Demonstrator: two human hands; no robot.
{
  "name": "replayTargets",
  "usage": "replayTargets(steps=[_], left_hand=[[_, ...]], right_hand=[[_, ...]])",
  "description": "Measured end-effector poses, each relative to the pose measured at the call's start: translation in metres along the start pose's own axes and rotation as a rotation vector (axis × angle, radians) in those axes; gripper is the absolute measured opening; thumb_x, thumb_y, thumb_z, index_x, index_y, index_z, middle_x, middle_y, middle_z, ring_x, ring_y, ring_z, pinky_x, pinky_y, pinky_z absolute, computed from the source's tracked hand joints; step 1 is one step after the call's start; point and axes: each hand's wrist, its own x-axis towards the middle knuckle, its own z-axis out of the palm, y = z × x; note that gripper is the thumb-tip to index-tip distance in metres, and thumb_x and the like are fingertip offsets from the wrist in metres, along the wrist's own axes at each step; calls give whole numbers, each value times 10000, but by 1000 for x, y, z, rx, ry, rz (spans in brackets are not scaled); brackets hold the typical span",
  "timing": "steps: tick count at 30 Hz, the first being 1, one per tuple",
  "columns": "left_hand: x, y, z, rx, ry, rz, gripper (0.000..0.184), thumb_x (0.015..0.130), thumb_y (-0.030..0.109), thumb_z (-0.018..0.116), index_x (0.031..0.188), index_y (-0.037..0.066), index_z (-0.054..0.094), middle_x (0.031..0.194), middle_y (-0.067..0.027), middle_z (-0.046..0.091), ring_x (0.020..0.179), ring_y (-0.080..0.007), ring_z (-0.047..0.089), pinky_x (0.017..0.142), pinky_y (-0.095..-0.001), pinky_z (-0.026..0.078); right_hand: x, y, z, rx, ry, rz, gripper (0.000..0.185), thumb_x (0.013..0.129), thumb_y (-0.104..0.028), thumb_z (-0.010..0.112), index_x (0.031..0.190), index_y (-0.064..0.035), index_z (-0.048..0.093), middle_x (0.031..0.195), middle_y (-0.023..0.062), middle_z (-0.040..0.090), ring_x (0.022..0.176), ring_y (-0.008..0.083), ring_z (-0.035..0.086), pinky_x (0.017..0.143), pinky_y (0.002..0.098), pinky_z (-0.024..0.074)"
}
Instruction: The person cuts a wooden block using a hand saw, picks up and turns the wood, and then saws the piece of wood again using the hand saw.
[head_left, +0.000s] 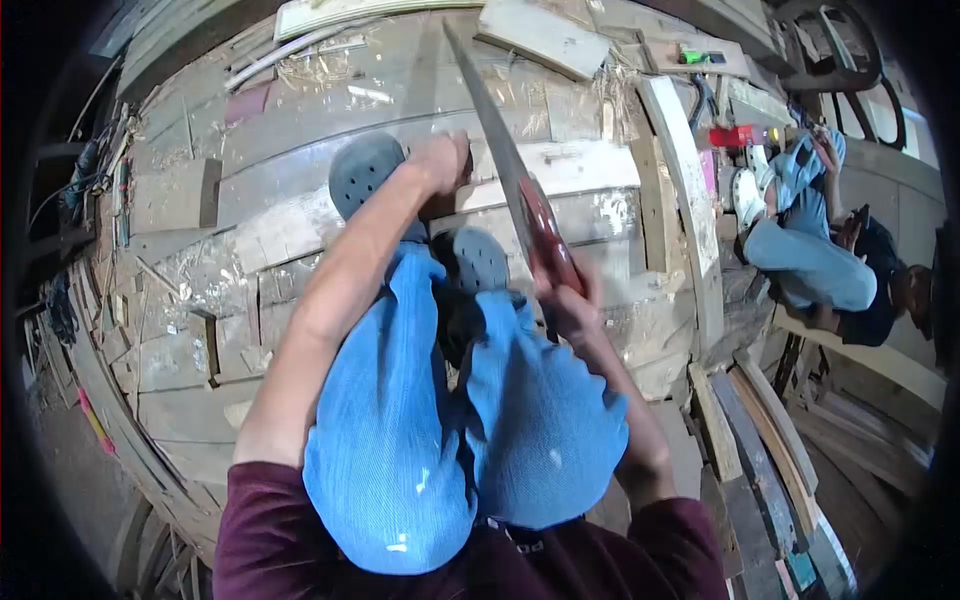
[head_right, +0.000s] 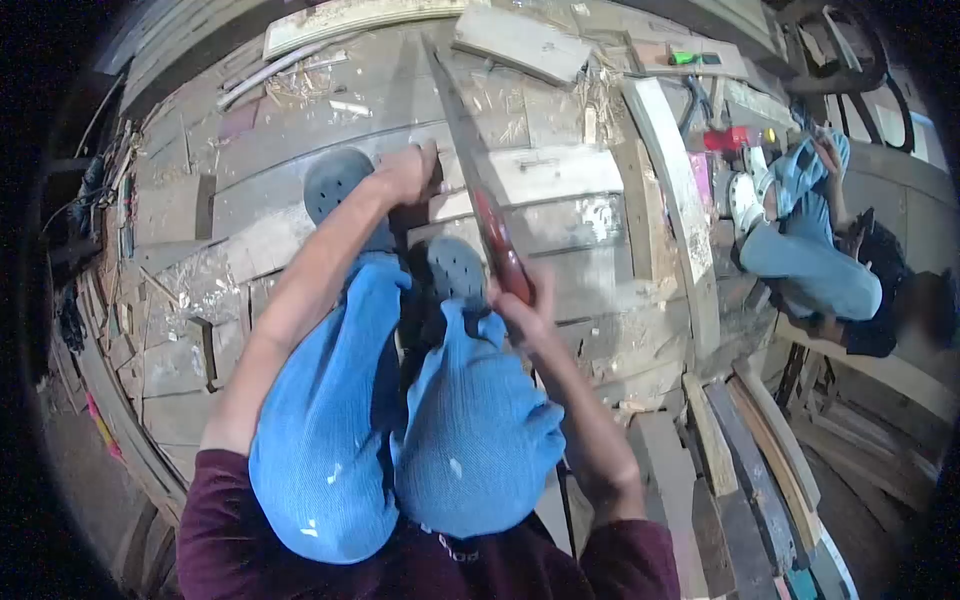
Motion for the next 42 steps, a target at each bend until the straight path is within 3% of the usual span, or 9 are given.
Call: replayTargets(steps=[1,9,12,19,27,31,36,40,42], left_hand=[[2,4,-10,152,-125,-10,535,726,145,668,1159,-55,426,1047,-273,572,1019,-388,562,850,-443,472],[-6,6,-7,-77,3,-59,491,746,129,642,1145,-68,434,1028,-289,577,1013,-411,561,851,-447,470],[8,-3,-11,-7,23,-40,446,746,162,652,1079,-42,437,980,-289,583,961,-427,573,797,-462,479],[3,-1,-3,33,-39,-15,476,716,126,665,1083,-55,422,979,-284,585,939,-423,586,779,-465,484],[3,-3,19,-25,46,-15,519,712,231,685,1070,-38,423,965,-284,570,912,-434,580,749,-488,482],[6,-8,15,51,97,61,456,704,176,653,1059,-33,457,921,-275,593,903,-433,583,756,-481,485],[-8,10,-9,26,-19,-35,502,724,137,680,1127,-44,443,1062,-263,564,994,-383,577,822,-443,484],[4,-3,4,-3,109,-3,444,729,157,663,1073,-40,462,1008,-271,573,944,-404,583,805,-459,480],[-12,8,-5,62,29,-22,425,716,118,659,1069,-34,480,994,-269,578,959,-386,584,808,-450,482]], right_hand=[[-11,-16,-10,-22,11,56,384,599,-328,655,776,-13,523,708,-5,496,619,90,467,560,219,365],[-2,29,9,-164,371,-172,353,701,-229,609,949,10,535,791,34,526,714,157,498,650,278,420],[-44,-7,-34,-118,-13,-161,383,592,-220,559,867,47,562,712,51,553,668,161,527,624,271,425],[-22,12,-12,-112,-91,-78,451,637,-239,582,990,35,514,690,22,476,607,126,450,582,257,402],[-22,18,4,-119,156,206,475,724,-139,559,1152,21,429,925,63,534,778,118,501,625,247,406],[-57,18,-21,-154,-81,-209,359,711,-129,570,1036,15,522,800,33,551,675,118,524,567,249,408],[-48,-12,-8,-168,172,219,364,661,-145,593,982,19,540,777,40,547,673,118,522,578,242,408],[-17,39,1,-275,139,-112,546,706,-144,613,1177,15,389,923,88,540,818,142,525,691,265,430],[-68,4,-22,-177,112,28,440,706,-163,618,1079,26,481,889,86,545,793,133,528,689,256,430]])
